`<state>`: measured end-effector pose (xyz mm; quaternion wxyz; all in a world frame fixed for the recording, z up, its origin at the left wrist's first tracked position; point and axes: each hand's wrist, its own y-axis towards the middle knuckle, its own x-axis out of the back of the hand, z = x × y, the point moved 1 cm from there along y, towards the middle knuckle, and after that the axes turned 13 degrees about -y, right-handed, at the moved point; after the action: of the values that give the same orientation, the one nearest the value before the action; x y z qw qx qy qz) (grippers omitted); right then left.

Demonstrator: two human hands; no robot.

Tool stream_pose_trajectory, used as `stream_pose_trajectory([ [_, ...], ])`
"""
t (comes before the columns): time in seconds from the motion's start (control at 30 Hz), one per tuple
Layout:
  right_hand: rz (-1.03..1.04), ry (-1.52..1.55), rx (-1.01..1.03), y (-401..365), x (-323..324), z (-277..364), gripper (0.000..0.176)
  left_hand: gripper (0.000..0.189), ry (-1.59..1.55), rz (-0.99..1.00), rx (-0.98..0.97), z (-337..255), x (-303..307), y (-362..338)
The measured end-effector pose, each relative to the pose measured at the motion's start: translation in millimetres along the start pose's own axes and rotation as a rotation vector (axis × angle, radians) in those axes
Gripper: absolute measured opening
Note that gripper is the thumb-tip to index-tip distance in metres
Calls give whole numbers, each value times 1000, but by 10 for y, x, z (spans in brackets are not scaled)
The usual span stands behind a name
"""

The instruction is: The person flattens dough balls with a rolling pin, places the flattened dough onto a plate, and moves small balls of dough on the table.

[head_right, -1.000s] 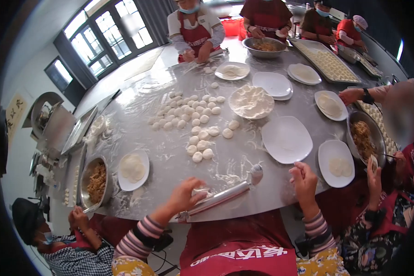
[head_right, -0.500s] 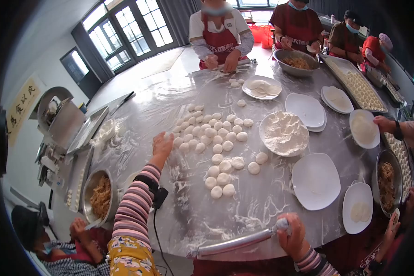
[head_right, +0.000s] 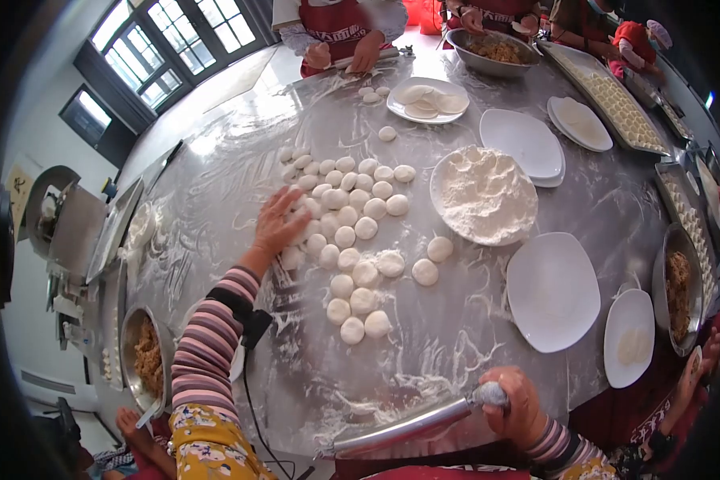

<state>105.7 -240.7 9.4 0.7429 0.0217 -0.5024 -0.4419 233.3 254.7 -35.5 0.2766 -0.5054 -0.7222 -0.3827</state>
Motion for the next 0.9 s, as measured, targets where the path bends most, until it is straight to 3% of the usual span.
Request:
stream_pose_trajectory([
  [0.27, -144, -33, -53, -150, -73, 56, 42, 63, -14, 40, -23, -967, -386, -832],
  [0.37, -228, -78, -37, -168, -119, 73, 45, 60, -197, 90, -18, -1217, -451, -1126],
  [0.47, -276, -74, -24, -160, -97, 114, 44, 57, -395, -13, 56, -1441, -170, -1425],
  [0.53, -285, -71, -24, -187, -62, 145, 44, 53, -259, -83, 14, -1648, 131, -1694],
  [0.6, -336, -92, 1, -234, -33, 198, 44, 52, -153, 227, 530, -1896, 392, -1925],
  [0.73, -345, -53, -34, -360, -41, 222, 44, 54, -45, 103, 463, -1767, -8, -2314],
  [0.8, -338, -35, -52, -403, -52, 209, 45, 57, 36, 1, 150, -1783, -342, -2429],
  [0.83, -339, -41, -54, -413, -49, 210, 45, 59, -156, 87, 164, -1857, -388, -2475],
  [0.9, -358, -36, -40, -424, -46, 225, 45, 56, -189, 44, 130, -1992, -347, -2503],
])
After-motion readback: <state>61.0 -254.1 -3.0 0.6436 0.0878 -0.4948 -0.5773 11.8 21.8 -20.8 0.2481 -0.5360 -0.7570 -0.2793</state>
